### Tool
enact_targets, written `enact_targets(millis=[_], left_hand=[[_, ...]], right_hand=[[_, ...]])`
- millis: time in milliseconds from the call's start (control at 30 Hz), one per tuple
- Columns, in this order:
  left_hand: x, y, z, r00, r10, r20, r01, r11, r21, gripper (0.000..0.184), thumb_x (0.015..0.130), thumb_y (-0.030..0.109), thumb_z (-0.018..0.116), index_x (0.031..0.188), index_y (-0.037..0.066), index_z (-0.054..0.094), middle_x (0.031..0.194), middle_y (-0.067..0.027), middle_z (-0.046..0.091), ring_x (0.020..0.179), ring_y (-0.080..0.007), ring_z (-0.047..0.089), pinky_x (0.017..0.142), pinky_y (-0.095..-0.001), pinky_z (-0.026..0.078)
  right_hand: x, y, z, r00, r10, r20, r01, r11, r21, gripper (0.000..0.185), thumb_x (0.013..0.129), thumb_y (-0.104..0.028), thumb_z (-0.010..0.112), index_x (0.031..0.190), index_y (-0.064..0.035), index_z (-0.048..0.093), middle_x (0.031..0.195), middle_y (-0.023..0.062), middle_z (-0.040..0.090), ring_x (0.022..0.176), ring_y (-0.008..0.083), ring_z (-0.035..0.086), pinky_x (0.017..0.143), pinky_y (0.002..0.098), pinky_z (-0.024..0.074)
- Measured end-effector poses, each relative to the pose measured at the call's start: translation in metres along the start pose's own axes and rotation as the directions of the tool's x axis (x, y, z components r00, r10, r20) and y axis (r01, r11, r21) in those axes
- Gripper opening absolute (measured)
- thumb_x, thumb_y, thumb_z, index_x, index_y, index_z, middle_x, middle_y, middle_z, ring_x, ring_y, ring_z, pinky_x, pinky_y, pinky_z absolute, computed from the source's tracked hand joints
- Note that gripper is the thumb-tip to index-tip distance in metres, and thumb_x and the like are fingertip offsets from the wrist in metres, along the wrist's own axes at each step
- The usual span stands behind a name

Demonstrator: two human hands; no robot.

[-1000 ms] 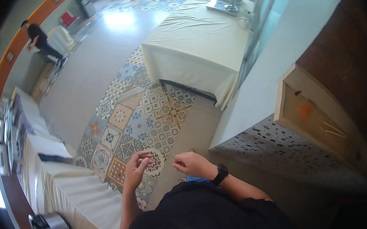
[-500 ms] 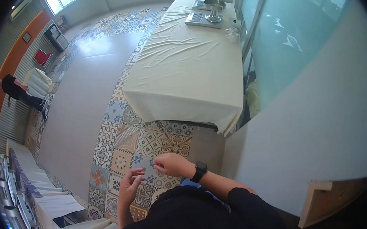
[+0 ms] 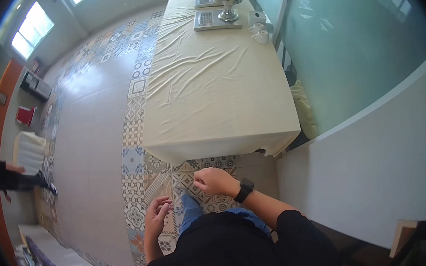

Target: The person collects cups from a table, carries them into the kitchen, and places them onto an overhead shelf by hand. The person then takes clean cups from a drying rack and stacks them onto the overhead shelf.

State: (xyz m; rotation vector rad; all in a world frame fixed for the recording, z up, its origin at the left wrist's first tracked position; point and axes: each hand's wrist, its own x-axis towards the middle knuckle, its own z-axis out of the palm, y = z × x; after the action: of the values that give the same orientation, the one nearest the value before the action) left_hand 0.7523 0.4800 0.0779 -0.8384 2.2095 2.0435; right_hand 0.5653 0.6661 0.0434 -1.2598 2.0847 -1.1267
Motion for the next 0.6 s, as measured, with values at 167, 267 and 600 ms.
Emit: enact_targets(millis=[167,267,600], left_hand=[[0.075,0.024,-0.062,0.992,0.028,0.124,-0.036,0.997,0.065,0.025,0.091,0.012,0.056,0.112,-0.001,0.056,0.102,-0.0098,0.062,0.088,-0.0137,0.061,0.079,-0.0271,0.050],[0.154,0.060,-0.110,0.939,0.041,0.341,-0.088,0.989,0.121,0.025,0.091,0.013,0.056,0.112,-0.002,0.056,0.103,-0.0101,0.062,0.088,-0.0144,0.061,0.079,-0.0273,0.050],[0.359,0.074,-0.058,0.777,-0.088,0.623,-0.081,0.968,0.238,0.032,0.092,0.027,0.055,0.114,0.004,0.057,0.102,-0.0083,0.064,0.085,-0.0160,0.064,0.072,-0.0284,0.047]], right_hand=[[0.048,0.000,0.019,0.981,0.155,-0.119,-0.156,0.988,0.006,0.019,0.084,-0.022,0.057,0.081,-0.0032,0.059,0.074,0.0140,0.061,0.072,0.0332,0.059,0.065,0.0420,0.0468],[0.099,-0.014,0.027,0.933,0.220,-0.284,-0.216,0.975,0.045,0.019,0.083,-0.022,0.057,0.080,-0.0037,0.060,0.073,0.0144,0.062,0.072,0.0343,0.059,0.064,0.0431,0.0469],[0.112,0.002,0.029,0.606,0.522,-0.600,-0.507,0.835,0.214,0.019,0.085,-0.021,0.060,0.085,-0.0020,0.060,0.076,0.0124,0.063,0.070,0.0278,0.061,0.064,0.0359,0.0488]])
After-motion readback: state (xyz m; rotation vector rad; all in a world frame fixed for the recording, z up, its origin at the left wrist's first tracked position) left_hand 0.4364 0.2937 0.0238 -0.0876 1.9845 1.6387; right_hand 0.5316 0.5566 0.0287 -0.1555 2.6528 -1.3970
